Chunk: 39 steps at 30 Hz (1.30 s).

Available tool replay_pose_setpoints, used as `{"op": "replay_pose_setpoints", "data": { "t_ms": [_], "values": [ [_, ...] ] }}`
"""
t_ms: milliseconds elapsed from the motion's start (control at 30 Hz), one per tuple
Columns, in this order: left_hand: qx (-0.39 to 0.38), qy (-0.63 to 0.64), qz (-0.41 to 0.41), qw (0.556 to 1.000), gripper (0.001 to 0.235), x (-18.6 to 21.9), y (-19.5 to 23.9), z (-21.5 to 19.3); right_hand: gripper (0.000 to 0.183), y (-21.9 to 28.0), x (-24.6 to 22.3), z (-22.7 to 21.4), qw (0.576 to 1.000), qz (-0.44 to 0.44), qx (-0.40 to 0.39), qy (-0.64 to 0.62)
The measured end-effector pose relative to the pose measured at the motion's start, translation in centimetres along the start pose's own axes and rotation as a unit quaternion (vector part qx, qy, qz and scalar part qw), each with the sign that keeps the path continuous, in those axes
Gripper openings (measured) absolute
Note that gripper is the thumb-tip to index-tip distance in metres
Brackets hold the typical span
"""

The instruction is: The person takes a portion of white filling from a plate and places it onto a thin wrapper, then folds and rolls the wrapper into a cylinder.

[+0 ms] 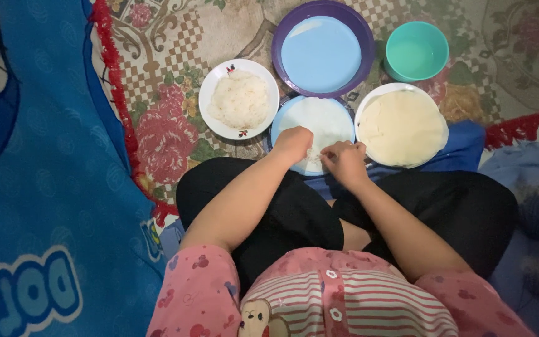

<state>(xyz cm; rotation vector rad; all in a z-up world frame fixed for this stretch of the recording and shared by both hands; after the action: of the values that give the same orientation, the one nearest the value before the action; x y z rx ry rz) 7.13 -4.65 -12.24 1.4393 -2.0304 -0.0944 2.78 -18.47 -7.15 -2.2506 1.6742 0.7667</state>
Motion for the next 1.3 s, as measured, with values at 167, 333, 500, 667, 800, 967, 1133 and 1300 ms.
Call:
{"op": "replay_pose_setpoints", "data": {
  "t_ms": [167,333,500,667,800,967,1133,1300],
  "values": [
    [0.019,0.016,0.010,1.000,0.020,-0.6,-1.0,0.3,0.007,0.1,-1.1,-1.0,1.000,-0.013,0.016,-0.001],
    [0.041,-0.002,0.018,0.999,0.015,-1.3,-1.8,1.4,0.007,0.1,-1.1,-1.4,0.999,-0.024,0.045,-0.015],
    [0.035,-0.153,0.072,0.985,0.015,1.0,-0.6,0.8,0.014,0.3,-2.0,-1.5,0.999,-0.039,0.022,0.002],
    [0.062,-0.159,0.086,0.982,0.017,1.6,-0.6,0.8,0.010,0.2,-2.1,-1.2,0.999,-0.045,0.022,0.007],
    [0.068,-0.162,0.089,0.980,0.016,1.5,-1.1,1.5,0.007,0.1,-1.9,-1.2,0.998,-0.045,0.030,0.012],
    [0.073,-0.162,0.092,0.980,0.013,2.1,-0.4,0.6,0.008,0.2,-2.2,-1.4,0.998,-0.046,0.031,0.010],
    [0.101,-0.186,0.099,0.972,0.015,2.8,-0.2,-0.6,0.014,0.2,-2.9,-2.2,0.998,-0.052,0.036,0.004],
    [0.118,-0.178,0.112,0.970,0.016,3.5,0.3,-0.7,0.014,0.3,-2.5,-1.6,0.998,-0.053,0.037,0.011]
  ]
}}
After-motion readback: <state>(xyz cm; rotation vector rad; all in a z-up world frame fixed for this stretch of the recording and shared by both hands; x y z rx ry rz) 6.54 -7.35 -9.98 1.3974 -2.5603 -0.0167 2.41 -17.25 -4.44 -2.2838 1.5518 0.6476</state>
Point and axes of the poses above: each hand's wrist, its own y-axis away from the middle knuckle, its own z-axis out of the palm, x = y × z, the point moved 8 cm from there along -y, towards the middle knuckle, and after that the axes turned 6 degrees about -y, right-handed, at the moved point
